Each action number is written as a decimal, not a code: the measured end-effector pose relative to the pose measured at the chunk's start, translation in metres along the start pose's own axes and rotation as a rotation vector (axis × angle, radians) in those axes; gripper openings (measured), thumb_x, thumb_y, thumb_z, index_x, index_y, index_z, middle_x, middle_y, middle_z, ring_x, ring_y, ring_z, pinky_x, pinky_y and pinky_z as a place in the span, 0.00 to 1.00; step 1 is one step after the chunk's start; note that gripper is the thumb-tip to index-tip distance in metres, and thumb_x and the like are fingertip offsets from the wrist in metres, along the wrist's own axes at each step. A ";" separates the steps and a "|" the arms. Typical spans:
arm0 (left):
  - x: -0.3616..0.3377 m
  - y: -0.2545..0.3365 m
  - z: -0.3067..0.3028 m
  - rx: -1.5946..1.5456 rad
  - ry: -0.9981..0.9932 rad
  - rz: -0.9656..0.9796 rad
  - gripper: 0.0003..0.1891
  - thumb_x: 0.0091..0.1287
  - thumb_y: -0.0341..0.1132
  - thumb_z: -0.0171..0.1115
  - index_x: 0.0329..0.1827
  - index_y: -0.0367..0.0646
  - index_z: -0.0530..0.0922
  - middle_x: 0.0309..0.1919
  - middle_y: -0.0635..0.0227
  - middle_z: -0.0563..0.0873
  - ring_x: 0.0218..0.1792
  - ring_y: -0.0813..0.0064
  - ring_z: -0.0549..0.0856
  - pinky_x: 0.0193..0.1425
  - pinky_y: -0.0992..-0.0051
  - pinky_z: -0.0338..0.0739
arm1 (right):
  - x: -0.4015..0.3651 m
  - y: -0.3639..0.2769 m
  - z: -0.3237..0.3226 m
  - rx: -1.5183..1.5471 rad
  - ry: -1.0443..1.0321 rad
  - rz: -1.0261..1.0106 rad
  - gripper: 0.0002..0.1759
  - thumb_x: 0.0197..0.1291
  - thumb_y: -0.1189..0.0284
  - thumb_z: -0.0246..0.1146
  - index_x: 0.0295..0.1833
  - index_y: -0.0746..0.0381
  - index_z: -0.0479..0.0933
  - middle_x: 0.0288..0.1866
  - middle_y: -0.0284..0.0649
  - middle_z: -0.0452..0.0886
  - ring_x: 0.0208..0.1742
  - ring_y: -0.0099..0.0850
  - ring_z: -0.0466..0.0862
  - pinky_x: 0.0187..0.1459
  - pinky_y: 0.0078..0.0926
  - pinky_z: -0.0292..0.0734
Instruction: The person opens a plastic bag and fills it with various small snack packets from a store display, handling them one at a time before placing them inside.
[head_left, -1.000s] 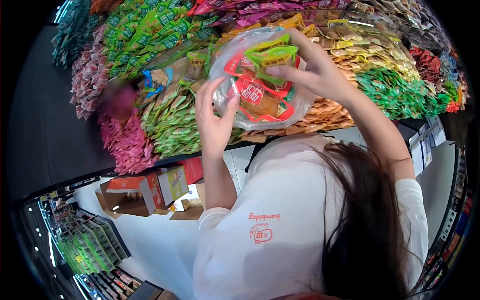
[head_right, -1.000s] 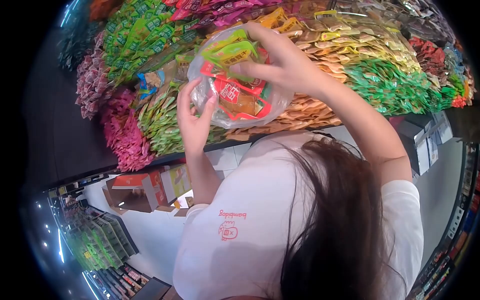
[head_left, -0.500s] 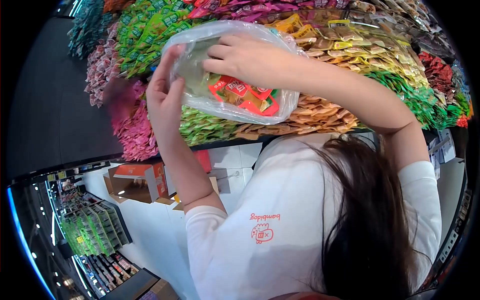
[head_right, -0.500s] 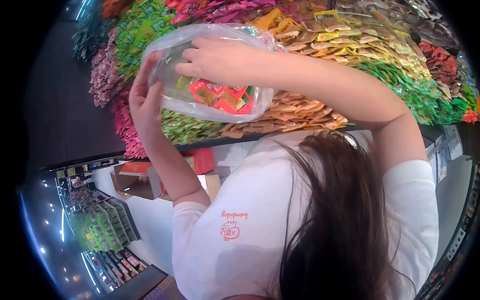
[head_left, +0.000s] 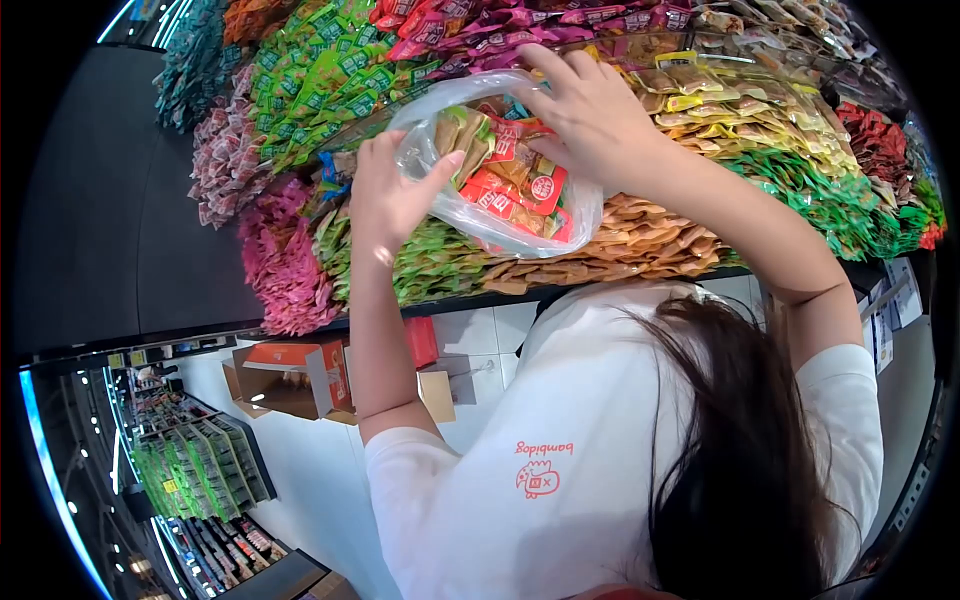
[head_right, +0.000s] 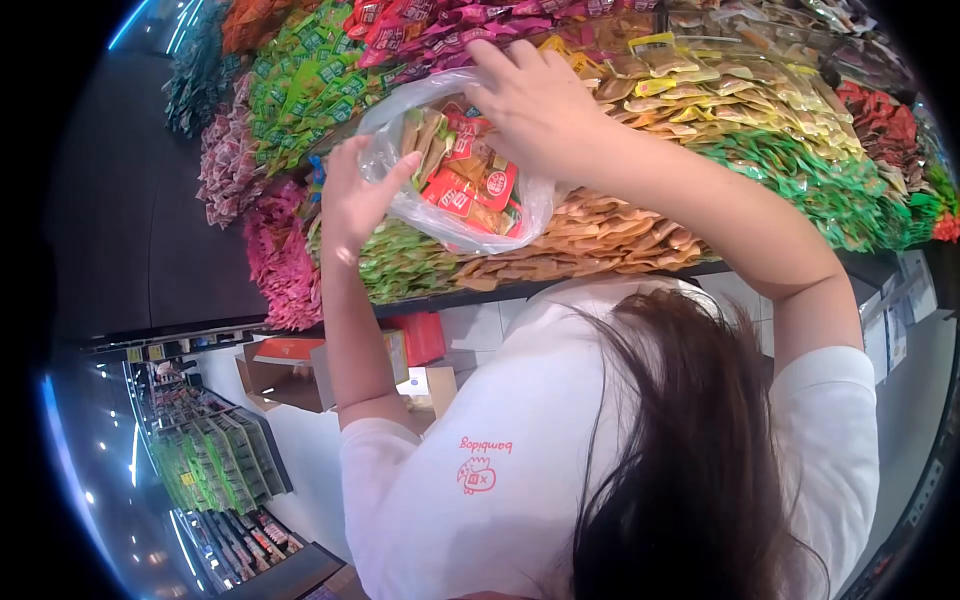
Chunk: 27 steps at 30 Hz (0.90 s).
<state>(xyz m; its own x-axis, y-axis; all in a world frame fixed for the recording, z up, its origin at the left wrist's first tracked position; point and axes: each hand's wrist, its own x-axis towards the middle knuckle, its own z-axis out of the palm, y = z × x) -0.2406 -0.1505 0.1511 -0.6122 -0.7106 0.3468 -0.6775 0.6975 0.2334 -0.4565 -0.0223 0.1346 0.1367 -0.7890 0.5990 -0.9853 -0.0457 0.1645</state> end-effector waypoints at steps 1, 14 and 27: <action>0.001 0.007 -0.003 -0.002 0.004 0.008 0.37 0.52 0.52 0.74 0.58 0.33 0.73 0.51 0.48 0.82 0.50 0.57 0.83 0.54 0.66 0.75 | -0.008 0.004 0.003 0.180 -0.042 0.091 0.29 0.51 0.62 0.68 0.58 0.62 0.72 0.60 0.49 0.70 0.54 0.42 0.78 0.49 0.38 0.77; 0.022 -0.032 -0.002 -0.849 -0.644 -0.223 0.16 0.58 0.38 0.73 0.43 0.38 0.82 0.29 0.77 0.83 0.28 0.89 0.77 0.33 0.83 0.70 | -0.002 0.020 0.020 1.311 -0.400 0.698 0.14 0.58 0.68 0.68 0.44 0.66 0.79 0.34 0.38 0.84 0.37 0.23 0.81 0.41 0.23 0.76; 0.015 -0.082 -0.060 -1.310 0.118 -0.357 0.08 0.61 0.28 0.63 0.42 0.38 0.79 0.26 0.77 0.80 0.24 0.88 0.75 0.29 0.84 0.67 | 0.115 -0.001 0.038 1.301 -0.101 0.255 0.13 0.53 0.67 0.69 0.42 0.62 0.83 0.34 0.39 0.85 0.35 0.26 0.84 0.41 0.26 0.78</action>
<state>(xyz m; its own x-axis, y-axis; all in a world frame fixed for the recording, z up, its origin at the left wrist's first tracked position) -0.1697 -0.2128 0.1915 -0.4034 -0.9033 0.1457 0.1301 0.1010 0.9863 -0.4434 -0.1361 0.1738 -0.0175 -0.9020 0.4313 -0.3689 -0.3952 -0.8413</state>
